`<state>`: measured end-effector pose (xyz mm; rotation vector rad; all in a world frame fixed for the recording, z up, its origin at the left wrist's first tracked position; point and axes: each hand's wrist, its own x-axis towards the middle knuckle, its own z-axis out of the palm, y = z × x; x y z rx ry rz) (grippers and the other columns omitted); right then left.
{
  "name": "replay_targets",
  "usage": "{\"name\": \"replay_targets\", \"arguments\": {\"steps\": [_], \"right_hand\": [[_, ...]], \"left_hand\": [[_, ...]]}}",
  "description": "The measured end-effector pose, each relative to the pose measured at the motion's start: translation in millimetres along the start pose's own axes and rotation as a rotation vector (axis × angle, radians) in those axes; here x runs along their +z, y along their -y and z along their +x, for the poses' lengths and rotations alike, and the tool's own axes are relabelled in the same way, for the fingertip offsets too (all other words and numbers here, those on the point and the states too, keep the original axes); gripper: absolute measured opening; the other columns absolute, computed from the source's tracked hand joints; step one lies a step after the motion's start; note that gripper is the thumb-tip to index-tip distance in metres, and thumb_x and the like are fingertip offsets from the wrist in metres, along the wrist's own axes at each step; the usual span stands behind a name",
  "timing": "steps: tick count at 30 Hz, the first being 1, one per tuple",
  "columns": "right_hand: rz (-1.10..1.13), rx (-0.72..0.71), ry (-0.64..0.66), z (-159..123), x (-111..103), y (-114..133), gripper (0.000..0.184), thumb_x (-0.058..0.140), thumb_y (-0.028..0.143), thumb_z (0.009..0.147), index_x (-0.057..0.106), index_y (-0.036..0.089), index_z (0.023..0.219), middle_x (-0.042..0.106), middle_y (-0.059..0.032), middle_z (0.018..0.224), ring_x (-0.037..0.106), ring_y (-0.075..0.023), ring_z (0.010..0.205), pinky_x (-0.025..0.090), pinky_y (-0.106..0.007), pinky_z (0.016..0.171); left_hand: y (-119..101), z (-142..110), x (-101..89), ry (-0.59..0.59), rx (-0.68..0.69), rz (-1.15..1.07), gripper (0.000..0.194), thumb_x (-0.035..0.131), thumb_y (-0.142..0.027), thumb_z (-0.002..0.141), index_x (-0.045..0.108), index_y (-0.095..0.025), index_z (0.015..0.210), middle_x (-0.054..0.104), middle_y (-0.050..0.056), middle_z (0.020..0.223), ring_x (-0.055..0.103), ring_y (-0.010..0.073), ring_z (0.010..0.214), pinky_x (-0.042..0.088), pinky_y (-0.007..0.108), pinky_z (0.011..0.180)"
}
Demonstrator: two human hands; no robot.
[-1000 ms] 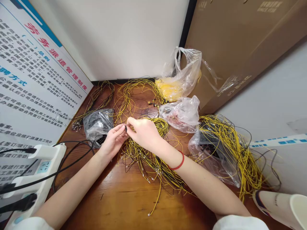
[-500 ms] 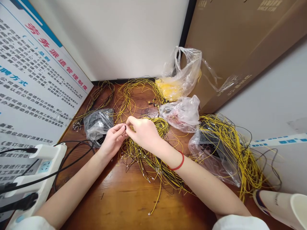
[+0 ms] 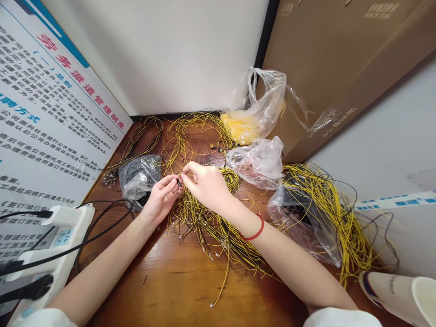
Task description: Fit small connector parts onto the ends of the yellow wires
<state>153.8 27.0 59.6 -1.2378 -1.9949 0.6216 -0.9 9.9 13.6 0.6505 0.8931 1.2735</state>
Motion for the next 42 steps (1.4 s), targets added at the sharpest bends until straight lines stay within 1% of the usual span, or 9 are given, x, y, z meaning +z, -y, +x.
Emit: {"name": "replay_targets", "arguments": {"steps": [4,9,12,19,24,27,30,36,42], "right_hand": [[-0.034,0.099,0.057,7,-10,-10,0.010,0.057,0.023,0.082,0.064,0.016,0.078,0.041,0.0072,0.048,0.034,-0.0077,0.047,0.028,-0.025,0.055],[0.004,0.139,0.194,8,-13,-18,0.029,0.047,0.027,0.089,0.054,0.013,0.114,0.045,0.0066,0.053,0.041,-0.0115,0.050,0.031,-0.028,0.058],[0.078,0.098,0.199,5,-7,-18,0.022,0.034,0.024,0.094,0.049,0.015,0.107,0.050,0.0028,0.062,0.045,-0.0123,0.056,0.034,-0.029,0.061],[0.382,0.064,0.355,4,5,-22,0.013,0.034,0.023,0.095,0.045,0.018,0.099,0.057,0.0022,0.068,0.050,-0.0097,0.054,0.040,-0.027,0.059],[0.263,-0.027,0.280,8,2,-27,0.009,0.056,0.023,0.086,0.061,0.018,0.082,0.064,-0.0017,0.078,0.056,-0.0127,0.072,0.042,-0.028,0.067],[0.200,-0.083,0.263,9,0,-27,0.008,0.059,0.022,0.085,0.065,0.018,0.080,0.064,-0.0014,0.077,0.054,-0.0123,0.070,0.041,-0.028,0.066],[0.121,-0.132,0.229,8,1,-27,0.008,0.059,0.020,0.086,0.065,0.018,0.081,0.061,-0.0009,0.076,0.051,-0.0117,0.068,0.040,-0.027,0.064],[-0.061,-0.221,0.125,6,5,-27,0.011,0.049,0.019,0.092,0.056,0.018,0.083,0.059,-0.0044,0.084,0.052,-0.0162,0.082,0.040,-0.031,0.075],[-0.198,-0.238,0.119,5,6,-24,0.015,0.044,0.020,0.092,0.054,0.018,0.082,0.057,-0.0069,0.084,0.049,-0.0195,0.082,0.040,-0.034,0.075]], "left_hand": [[1,2,-1.6,-0.048,0.055,0.035,0.029,0.083,-0.030,0.059,0.071,-0.016,0.081,0.068,0.001,0.075,0.065,0.0113,0.072,0.048,0.019,0.062],[6,5,-5.0,-0.098,0.141,0.101,0.028,0.082,-0.030,0.060,0.073,-0.017,0.083,0.068,0.001,0.076,0.063,0.0096,0.067,0.047,0.019,0.060],[9,7,-8.3,-0.096,0.184,0.175,0.025,0.080,-0.029,0.063,0.073,-0.018,0.084,0.070,0.002,0.079,0.062,0.0089,0.065,0.047,0.020,0.061],[9,9,-11.4,-0.106,0.182,0.207,0.030,0.082,-0.030,0.059,0.071,-0.016,0.083,0.072,0.004,0.080,0.067,0.0149,0.072,0.054,0.028,0.071],[7,8,-8.6,-0.121,0.125,0.141,0.034,0.085,-0.030,0.053,0.070,-0.015,0.080,0.073,0.004,0.077,0.069,0.0152,0.072,0.055,0.030,0.075],[6,7,-8.0,-0.135,0.097,0.124,0.036,0.086,-0.030,0.051,0.069,-0.014,0.079,0.073,0.005,0.076,0.069,0.0149,0.069,0.056,0.028,0.072],[7,6,-8.7,-0.154,0.084,0.130,0.037,0.087,-0.029,0.050,0.067,-0.013,0.077,0.073,0.004,0.073,0.069,0.0152,0.066,0.056,0.027,0.068],[9,5,-9.6,-0.151,0.101,0.144,0.036,0.087,-0.026,0.051,0.064,-0.014,0.075,0.073,0.004,0.072,0.070,0.0155,0.067,0.057,0.027,0.069],[10,5,-8.8,-0.163,0.116,0.150,0.036,0.087,-0.025,0.050,0.062,-0.014,0.073,0.072,0.002,0.071,0.070,0.0149,0.069,0.056,0.028,0.072]]}}
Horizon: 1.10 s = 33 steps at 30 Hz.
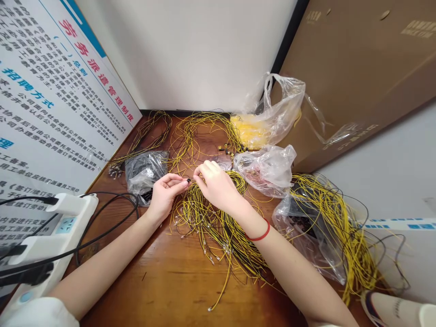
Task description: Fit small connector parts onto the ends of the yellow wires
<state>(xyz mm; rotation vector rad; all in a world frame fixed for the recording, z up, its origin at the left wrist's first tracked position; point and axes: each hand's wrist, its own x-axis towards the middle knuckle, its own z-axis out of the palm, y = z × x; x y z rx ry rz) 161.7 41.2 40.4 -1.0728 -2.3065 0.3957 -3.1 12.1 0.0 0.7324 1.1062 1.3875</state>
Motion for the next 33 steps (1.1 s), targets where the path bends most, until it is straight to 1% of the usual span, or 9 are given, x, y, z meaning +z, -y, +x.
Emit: {"name": "replay_targets", "arguments": {"steps": [3,9,16,23,26,30,33], "right_hand": [[-0.049,-0.009,0.005,0,-2,3,0.016,0.042,0.021,0.093,0.054,0.019,0.082,0.057,-0.0074,0.083,0.048,-0.0198,0.080,0.039,-0.034,0.073],[-0.106,-0.013,0.005,-1,-2,5,0.018,0.041,0.021,0.093,0.054,0.019,0.081,0.058,-0.0081,0.083,0.047,-0.0203,0.080,0.039,-0.034,0.072],[-0.126,0.010,0.005,0,0,6,0.017,0.042,0.021,0.093,0.054,0.018,0.082,0.059,-0.0083,0.083,0.049,-0.0204,0.081,0.039,-0.033,0.073],[-0.157,0.021,-0.016,-1,7,4,0.017,0.042,0.020,0.093,0.055,0.019,0.083,0.060,-0.0087,0.085,0.049,-0.0209,0.082,0.039,-0.034,0.073],[-0.109,0.033,-0.035,-2,10,4,0.015,0.043,0.020,0.094,0.055,0.018,0.084,0.060,-0.0083,0.085,0.050,-0.0200,0.081,0.039,-0.033,0.074],[0.012,0.008,-0.025,-3,12,2,0.011,0.049,0.022,0.093,0.056,0.019,0.085,0.060,-0.0046,0.082,0.051,-0.0173,0.078,0.039,-0.032,0.071],[0.091,-0.007,-0.029,-4,14,-1,0.010,0.052,0.023,0.092,0.059,0.019,0.086,0.059,-0.0029,0.080,0.051,-0.0157,0.076,0.038,-0.030,0.069]], "left_hand": [[0,0,0.1,-0.013,0.012,0.015,0.036,0.087,-0.024,0.050,0.061,-0.014,0.072,0.072,0.002,0.072,0.069,0.0146,0.069,0.055,0.027,0.071],[0,-1,-0.3,-0.028,0.044,0.046,0.035,0.087,-0.025,0.050,0.059,-0.015,0.069,0.073,0.003,0.074,0.069,0.0161,0.072,0.055,0.031,0.075],[0,-1,-0.2,-0.012,0.048,0.059,0.034,0.086,-0.024,0.051,0.058,-0.015,0.066,0.074,0.004,0.076,0.069,0.0162,0.074,0.054,0.033,0.079],[0,-2,0.4,0.007,0.058,0.083,0.033,0.086,-0.024,0.050,0.058,-0.015,0.064,0.073,0.003,0.074,0.068,0.0147,0.072,0.054,0.032,0.078],[-1,-1,1.3,0.002,0.027,0.045,0.034,0.087,-0.024,0.048,0.059,-0.015,0.065,0.072,0.002,0.074,0.068,0.0140,0.071,0.054,0.030,0.077],[-4,0,2.5,-0.013,-0.017,0.024,0.038,0.088,-0.026,0.046,0.063,-0.015,0.073,0.070,0.001,0.073,0.068,0.0144,0.070,0.054,0.027,0.070],[-4,1,2.5,-0.027,-0.024,0.015,0.039,0.088,-0.026,0.044,0.064,-0.015,0.073,0.070,0.001,0.071,0.067,0.0131,0.066,0.053,0.025,0.066]]}}
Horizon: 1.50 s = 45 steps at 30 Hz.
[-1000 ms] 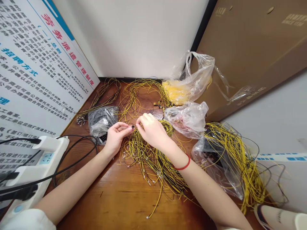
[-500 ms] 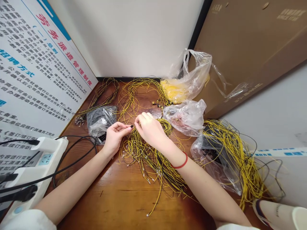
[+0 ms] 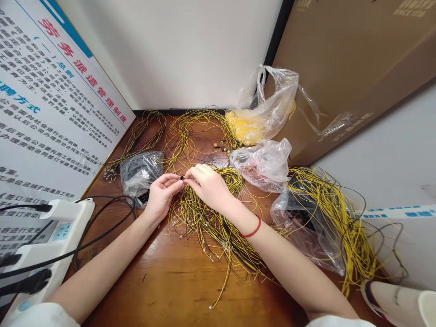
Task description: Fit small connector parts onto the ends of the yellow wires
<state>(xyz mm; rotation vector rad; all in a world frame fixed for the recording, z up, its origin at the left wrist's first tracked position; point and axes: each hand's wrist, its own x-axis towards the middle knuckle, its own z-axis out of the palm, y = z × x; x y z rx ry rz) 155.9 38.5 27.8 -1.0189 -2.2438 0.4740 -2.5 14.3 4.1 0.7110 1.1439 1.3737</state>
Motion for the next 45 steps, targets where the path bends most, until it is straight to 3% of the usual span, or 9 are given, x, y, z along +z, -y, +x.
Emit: {"name": "replay_targets", "arguments": {"steps": [9,14,23,30,39,42,45], "right_hand": [[0.061,-0.042,-0.048,-2,7,-7,0.012,0.061,0.031,0.088,0.066,0.020,0.085,0.057,-0.0018,0.076,0.051,-0.0156,0.073,0.039,-0.030,0.068],[0.087,-0.057,-0.075,-4,11,-8,0.016,0.055,0.028,0.091,0.067,0.021,0.083,0.056,-0.0017,0.074,0.050,-0.0156,0.073,0.039,-0.030,0.068],[0.284,0.115,-0.051,0,1,0,0.010,0.053,0.022,0.089,0.057,0.019,0.081,0.052,0.0008,0.074,0.046,-0.0121,0.066,0.037,-0.028,0.065],[0.175,0.008,0.013,2,-4,4,0.013,0.039,0.019,0.094,0.048,0.020,0.084,0.055,-0.0054,0.087,0.050,-0.0169,0.084,0.040,-0.032,0.077],[0.204,-0.108,-0.151,-3,11,-1,0.012,0.048,0.017,0.092,0.052,0.020,0.081,0.064,-0.0049,0.088,0.061,-0.0164,0.088,0.049,-0.034,0.081],[0.263,-0.024,-0.197,-4,16,1,0.010,0.051,0.017,0.089,0.055,0.019,0.080,0.063,-0.0035,0.083,0.060,-0.0152,0.081,0.050,-0.032,0.076],[0.485,0.160,-0.211,-5,21,5,0.006,0.055,0.018,0.086,0.056,0.019,0.080,0.062,-0.0027,0.081,0.061,-0.0138,0.076,0.052,-0.030,0.071]], "left_hand": [[1,0,-1.3,0.019,-0.015,-0.003,0.038,0.088,-0.027,0.045,0.061,-0.015,0.068,0.068,0.000,0.069,0.066,0.0125,0.065,0.054,0.024,0.064],[2,2,-2.7,0.052,-0.007,-0.003,0.040,0.088,-0.029,0.045,0.058,-0.016,0.068,0.064,-0.003,0.065,0.065,0.0120,0.063,0.056,0.027,0.065],[1,2,-3.2,0.071,-0.045,-0.007,0.043,0.090,-0.034,0.044,0.063,-0.014,0.072,0.070,0.001,0.065,0.068,0.0155,0.061,0.057,0.028,0.063],[3,2,-3.6,0.053,-0.009,0.005,0.038,0.087,-0.036,0.050,0.073,-0.014,0.078,0.072,0.004,0.068,0.068,0.0155,0.061,0.055,0.028,0.063],[3,-2,-3.2,0.080,0.138,0.145,0.027,0.082,-0.033,0.060,0.070,-0.016,0.077,0.073,0.003,0.075,0.068,0.0152,0.067,0.056,0.029,0.069],[2,-3,-3.1,0.082,0.162,0.178,0.028,0.083,-0.031,0.059,0.070,-0.015,0.078,0.072,0.003,0.076,0.068,0.0157,0.069,0.056,0.030,0.070],[2,-3,-3.8,0.066,0.180,0.210,0.030,0.084,-0.027,0.055,0.071,-0.016,0.079,0.074,0.004,0.079,0.069,0.0176,0.074,0.056,0.032,0.073]]}}
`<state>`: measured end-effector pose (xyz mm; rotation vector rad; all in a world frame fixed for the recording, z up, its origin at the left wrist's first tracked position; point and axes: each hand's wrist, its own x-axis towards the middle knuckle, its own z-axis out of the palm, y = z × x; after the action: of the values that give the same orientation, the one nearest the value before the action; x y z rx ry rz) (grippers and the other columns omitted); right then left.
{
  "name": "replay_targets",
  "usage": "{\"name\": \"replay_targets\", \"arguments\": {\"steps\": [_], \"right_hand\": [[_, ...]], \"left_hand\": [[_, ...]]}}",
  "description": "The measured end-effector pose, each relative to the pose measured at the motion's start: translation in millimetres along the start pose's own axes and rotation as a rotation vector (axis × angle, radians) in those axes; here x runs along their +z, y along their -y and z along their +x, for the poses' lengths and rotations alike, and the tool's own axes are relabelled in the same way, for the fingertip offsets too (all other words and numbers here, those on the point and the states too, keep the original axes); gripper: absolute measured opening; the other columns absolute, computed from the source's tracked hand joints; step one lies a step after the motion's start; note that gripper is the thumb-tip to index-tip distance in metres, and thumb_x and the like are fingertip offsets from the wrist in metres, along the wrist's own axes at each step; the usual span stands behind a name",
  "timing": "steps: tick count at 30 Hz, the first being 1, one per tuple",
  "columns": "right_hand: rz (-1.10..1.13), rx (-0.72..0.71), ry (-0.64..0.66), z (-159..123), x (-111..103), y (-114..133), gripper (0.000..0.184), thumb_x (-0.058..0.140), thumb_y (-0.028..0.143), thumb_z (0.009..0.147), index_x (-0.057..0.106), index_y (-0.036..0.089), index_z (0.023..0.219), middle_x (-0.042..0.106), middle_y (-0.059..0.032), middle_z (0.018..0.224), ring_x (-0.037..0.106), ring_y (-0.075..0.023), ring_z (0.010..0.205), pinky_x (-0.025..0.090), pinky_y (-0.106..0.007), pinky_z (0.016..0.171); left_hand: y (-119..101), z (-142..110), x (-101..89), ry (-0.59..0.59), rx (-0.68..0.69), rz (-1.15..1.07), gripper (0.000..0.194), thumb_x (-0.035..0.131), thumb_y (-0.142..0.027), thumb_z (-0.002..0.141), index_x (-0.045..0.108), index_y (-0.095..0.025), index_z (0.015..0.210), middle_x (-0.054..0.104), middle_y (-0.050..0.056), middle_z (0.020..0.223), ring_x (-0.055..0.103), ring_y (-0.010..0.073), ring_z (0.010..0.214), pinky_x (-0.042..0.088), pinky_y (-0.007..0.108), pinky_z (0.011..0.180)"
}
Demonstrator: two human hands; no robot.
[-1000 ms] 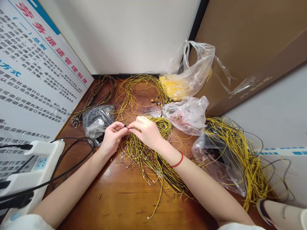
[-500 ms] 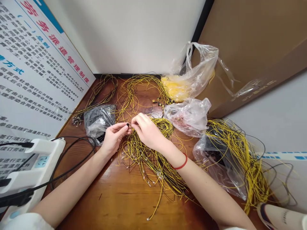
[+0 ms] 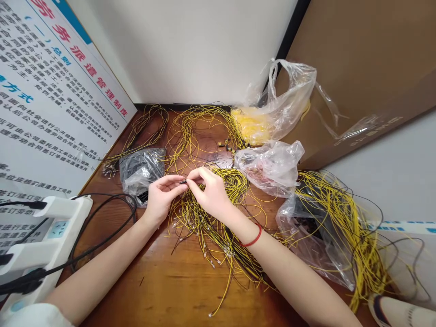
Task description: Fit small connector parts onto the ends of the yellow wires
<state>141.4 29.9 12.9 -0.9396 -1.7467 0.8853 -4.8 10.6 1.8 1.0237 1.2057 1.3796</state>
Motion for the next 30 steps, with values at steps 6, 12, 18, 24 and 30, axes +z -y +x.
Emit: {"name": "replay_targets", "arguments": {"steps": [6,12,18,24,30], "right_hand": [[0.256,0.184,0.003,-1,6,2,0.005,0.059,0.023,0.083,0.057,0.019,0.083,0.064,-0.0021,0.079,0.064,-0.0129,0.073,0.055,-0.030,0.070],[-0.075,0.002,0.040,3,-7,6,0.007,0.052,0.021,0.090,0.057,0.018,0.087,0.065,-0.0044,0.086,0.063,-0.0137,0.078,0.052,-0.031,0.074],[-0.342,-0.171,0.159,7,-15,11,0.012,0.046,0.016,0.093,0.055,0.018,0.087,0.064,-0.0042,0.084,0.060,-0.0137,0.079,0.049,-0.029,0.075],[-0.459,-0.258,0.232,5,-15,12,0.018,0.038,0.009,0.093,0.055,0.015,0.089,0.061,-0.0078,0.086,0.056,-0.0160,0.080,0.048,-0.031,0.074],[-0.530,-0.247,0.275,5,-16,9,0.019,0.037,0.007,0.092,0.056,0.013,0.091,0.062,-0.0094,0.087,0.057,-0.0167,0.079,0.049,-0.031,0.073]], "left_hand": [[4,2,-1.1,-0.022,-0.031,-0.079,0.024,0.082,-0.030,0.058,0.073,-0.016,0.076,0.074,0.004,0.074,0.067,0.0146,0.065,0.056,0.028,0.066],[4,4,-1.2,-0.012,-0.101,-0.147,0.032,0.082,-0.036,0.059,0.071,-0.014,0.080,0.075,0.006,0.078,0.069,0.0156,0.067,0.056,0.026,0.064],[2,4,-0.3,-0.025,-0.088,-0.126,0.034,0.084,-0.036,0.055,0.071,-0.014,0.079,0.075,0.005,0.075,0.070,0.0162,0.066,0.058,0.028,0.066],[1,2,0.4,-0.034,-0.032,-0.056,0.030,0.084,-0.033,0.056,0.073,-0.015,0.077,0.075,0.006,0.076,0.071,0.0180,0.069,0.059,0.031,0.070],[1,1,0.1,-0.037,-0.004,0.011,0.027,0.082,-0.032,0.058,0.075,-0.015,0.079,0.076,0.007,0.080,0.071,0.0191,0.073,0.057,0.032,0.072]]}}
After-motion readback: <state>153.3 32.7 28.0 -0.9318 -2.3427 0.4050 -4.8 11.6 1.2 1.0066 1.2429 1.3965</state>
